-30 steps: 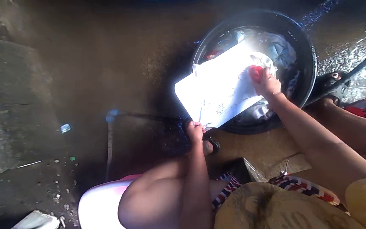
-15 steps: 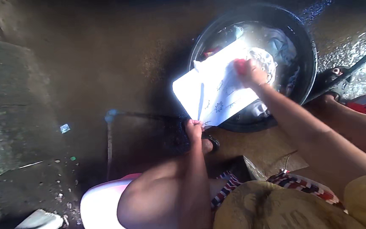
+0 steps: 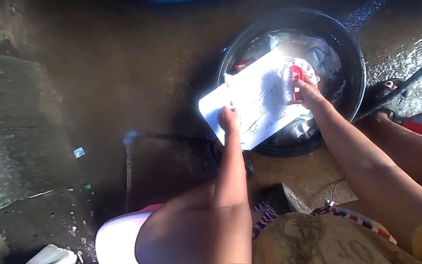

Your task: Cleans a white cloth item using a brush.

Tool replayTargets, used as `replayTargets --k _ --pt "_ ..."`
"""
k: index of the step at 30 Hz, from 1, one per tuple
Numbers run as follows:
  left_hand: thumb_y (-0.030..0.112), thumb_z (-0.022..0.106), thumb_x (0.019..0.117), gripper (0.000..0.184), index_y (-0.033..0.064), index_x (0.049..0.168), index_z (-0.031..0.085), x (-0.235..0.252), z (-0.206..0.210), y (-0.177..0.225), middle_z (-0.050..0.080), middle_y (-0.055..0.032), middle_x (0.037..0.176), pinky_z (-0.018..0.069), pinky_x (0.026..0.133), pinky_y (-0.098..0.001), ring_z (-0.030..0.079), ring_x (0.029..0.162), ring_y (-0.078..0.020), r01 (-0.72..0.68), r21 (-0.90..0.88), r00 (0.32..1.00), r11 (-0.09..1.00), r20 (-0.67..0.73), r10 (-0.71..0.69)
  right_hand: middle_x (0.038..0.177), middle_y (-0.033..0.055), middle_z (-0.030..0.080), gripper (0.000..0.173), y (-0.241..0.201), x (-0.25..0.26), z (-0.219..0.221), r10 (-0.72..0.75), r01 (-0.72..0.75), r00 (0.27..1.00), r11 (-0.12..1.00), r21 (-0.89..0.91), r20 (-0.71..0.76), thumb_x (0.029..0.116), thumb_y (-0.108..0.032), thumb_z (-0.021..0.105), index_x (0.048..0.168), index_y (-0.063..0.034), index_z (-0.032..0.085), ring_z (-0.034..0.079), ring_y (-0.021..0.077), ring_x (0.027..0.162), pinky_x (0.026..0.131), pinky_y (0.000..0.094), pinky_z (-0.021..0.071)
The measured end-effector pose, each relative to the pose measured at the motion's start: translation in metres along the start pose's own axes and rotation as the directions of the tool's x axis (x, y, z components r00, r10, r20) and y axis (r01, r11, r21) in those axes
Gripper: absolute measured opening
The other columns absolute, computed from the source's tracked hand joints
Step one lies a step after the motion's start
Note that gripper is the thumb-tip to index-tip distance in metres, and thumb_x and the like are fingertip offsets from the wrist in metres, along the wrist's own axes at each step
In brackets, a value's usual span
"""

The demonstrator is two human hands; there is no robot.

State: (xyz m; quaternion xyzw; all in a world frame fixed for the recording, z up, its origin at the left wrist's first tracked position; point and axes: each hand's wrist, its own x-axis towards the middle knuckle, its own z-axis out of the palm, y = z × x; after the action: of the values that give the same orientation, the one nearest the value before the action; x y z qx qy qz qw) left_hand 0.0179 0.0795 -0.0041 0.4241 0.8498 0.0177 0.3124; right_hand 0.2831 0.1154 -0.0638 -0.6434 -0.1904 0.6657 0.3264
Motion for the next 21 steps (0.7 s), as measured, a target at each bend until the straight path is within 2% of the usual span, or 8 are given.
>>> replayTargets --k 4,8,10,11,13,16,18,21 --pt "0.016 0.053 0.1046 0.027 -0.0013 0.118 0.068 0.000 -0.001 0.006 0.068 -0.0192 0.123 0.0477 0.105 -0.0483 0.063 0.120 -0.0308 0.023 -0.114 0.998 0.993 -0.053 -0.029 0.116 0.0144 0.064 0.053 0.002 0.001 0.005 -0.028 0.027 0.998 1.000 -0.003 -0.060 0.0994 -0.033 0.064 0.145 -0.0173 0.042 0.068 0.0267 0.084 0.067 0.0450 0.0589" --pt "0.031 0.056 0.1052 0.036 0.0028 0.126 0.066 -0.001 0.006 0.004 0.066 -0.0172 0.129 0.0479 0.104 -0.0512 0.061 0.125 -0.0309 0.051 0.062 0.997 0.997 -0.066 -0.047 0.116 0.0144 0.065 0.054 0.012 0.001 0.006 -0.064 0.064 0.995 0.998 -0.005 -0.072 0.0991 -0.031 0.066 0.146 -0.0148 0.044 0.069 0.0265 0.086 0.070 0.0455 0.0595" --pt "0.028 0.060 0.1027 0.030 0.0072 0.121 0.072 0.002 0.009 0.009 0.068 -0.0153 0.127 0.0474 0.101 -0.0541 0.061 0.124 -0.0313 0.019 0.078 0.998 0.997 -0.056 -0.015 0.117 0.0147 0.065 0.056 0.018 0.001 0.004 -0.083 0.084 0.994 0.996 0.019 -0.078 0.0995 -0.030 0.065 0.148 -0.0143 0.042 0.070 0.0262 0.088 0.072 0.0446 0.0602" --pt "0.023 0.058 0.1037 0.028 0.0061 0.121 0.072 0.003 0.007 0.012 0.067 -0.0164 0.127 0.0463 0.101 -0.0543 0.060 0.124 -0.0319 -0.004 0.046 0.998 0.999 -0.063 0.007 0.119 0.0150 0.065 0.057 0.020 0.001 0.002 -0.075 0.077 0.994 0.996 0.033 -0.076 0.1005 -0.031 0.063 0.151 -0.0156 0.040 0.070 0.0265 0.090 0.073 0.0448 0.0601" --pt "0.010 0.048 0.1063 0.028 -0.0044 0.124 0.064 -0.002 -0.001 0.017 0.065 -0.0229 0.127 0.0465 0.105 -0.0495 0.061 0.123 -0.0331 -0.091 -0.117 0.990 0.989 -0.118 0.077 0.120 0.0154 0.065 0.059 0.021 -0.002 0.000 -0.039 0.044 0.996 0.998 0.055 -0.082 0.1009 -0.034 0.062 0.153 -0.0194 0.038 0.069 0.0278 0.093 0.074 0.0468 0.0596" --pt "0.005 0.041 0.1084 0.025 -0.0087 0.126 0.053 -0.032 -0.011 0.011 0.065 -0.0257 0.115 0.0528 0.094 -0.0418 0.066 0.105 -0.0304 -0.225 -0.329 0.959 0.917 -0.241 0.149 0.117 0.0154 0.065 0.054 0.018 -0.006 -0.004 -0.032 0.032 0.997 0.999 -0.003 -0.069 0.1014 -0.034 0.062 0.148 -0.0150 0.042 0.069 0.0274 0.090 0.072 0.0461 0.0596" --pt "0.008 0.044 0.1083 0.027 -0.0091 0.127 0.053 -0.054 -0.009 -0.013 0.065 -0.0263 0.114 0.0529 0.094 -0.0443 0.065 0.105 -0.0324 -0.175 -0.326 0.974 0.929 -0.195 0.115 0.120 0.0167 0.063 0.057 0.014 -0.007 -0.005 -0.077 0.069 0.995 0.991 -0.114 -0.064 0.1005 -0.028 0.064 0.149 -0.0099 0.040 0.068 0.0260 0.091 0.074 0.0437 0.0595" --pt "0.021 0.052 0.1079 0.034 -0.0057 0.127 0.059 -0.071 0.008 -0.072 0.067 -0.0258 0.116 0.0521 0.096 -0.0547 0.066 0.109 -0.0382 0.023 -0.225 0.994 0.974 -0.097 -0.046 0.126 0.0218 0.063 0.073 0.005 -0.018 0.011 -0.261 0.214 0.959 0.920 -0.330 -0.108 0.0950 -0.023 0.073 0.154 -0.0076 0.033 0.070 0.0311 0.099 0.081 0.0497 0.0607"
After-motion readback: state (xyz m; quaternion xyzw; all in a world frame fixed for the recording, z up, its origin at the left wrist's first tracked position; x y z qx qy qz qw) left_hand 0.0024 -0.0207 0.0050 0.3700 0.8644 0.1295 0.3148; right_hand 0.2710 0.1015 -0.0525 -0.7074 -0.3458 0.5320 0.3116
